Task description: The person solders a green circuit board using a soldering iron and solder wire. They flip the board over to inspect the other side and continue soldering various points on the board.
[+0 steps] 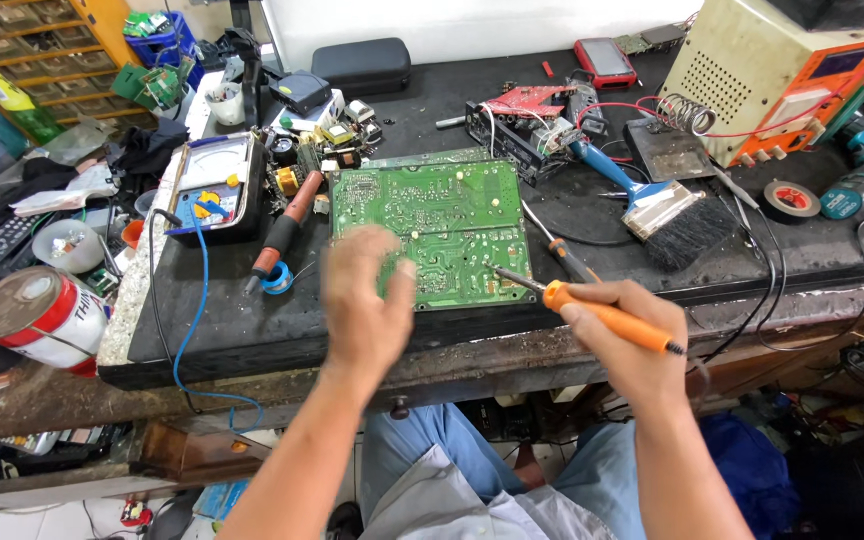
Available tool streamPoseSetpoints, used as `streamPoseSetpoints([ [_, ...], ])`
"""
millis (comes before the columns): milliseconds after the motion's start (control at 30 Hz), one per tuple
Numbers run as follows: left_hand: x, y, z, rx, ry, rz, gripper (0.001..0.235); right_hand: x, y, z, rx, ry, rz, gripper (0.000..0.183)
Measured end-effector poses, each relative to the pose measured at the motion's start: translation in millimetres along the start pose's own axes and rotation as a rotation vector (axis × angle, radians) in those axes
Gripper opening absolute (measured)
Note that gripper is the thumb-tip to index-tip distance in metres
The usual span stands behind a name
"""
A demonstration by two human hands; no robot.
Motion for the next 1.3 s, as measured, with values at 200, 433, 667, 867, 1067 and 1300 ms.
streamPoseSetpoints([
  [200,-30,-7,126,0.6,-0.135,0.16,0.074,-23,-45,27,0.048,0.033,-0.1,0.029],
  [433,-18,-25,98,0.68,-0.248,0.142,0.071,-37,-60,-5,-0.027,0.069,-0.267,0.032],
  [667,-26,-27,96,0.489,-0.185,0.305,0.074,-37,-65,-24,0.115,0.164,-0.325,0.029],
  [867,-30,-27,91,0.465,-0.153,0.346,0.079,-41,-69,-32,0.167,0.055,-0.318,0.03],
  [1067,-30,-26,91,0.412,-0.172,0.309,0.076,-40,-67,-34,0.183,0.081,-0.341,0.027],
  [1300,-29,-26,88,0.368,-0.177,0.29,0.07,-38,-69,-40,0.18,0.096,-0.359,0.025],
])
Point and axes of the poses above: each hand's wrist, its own y-axis towards the middle knuckle, its own x-axis out of the back of the hand, z = x × y, the point moved 8 cm from there along y, towards the middle knuckle, and after that the axes turned 5 degrees about y, right-handed, at the moved point
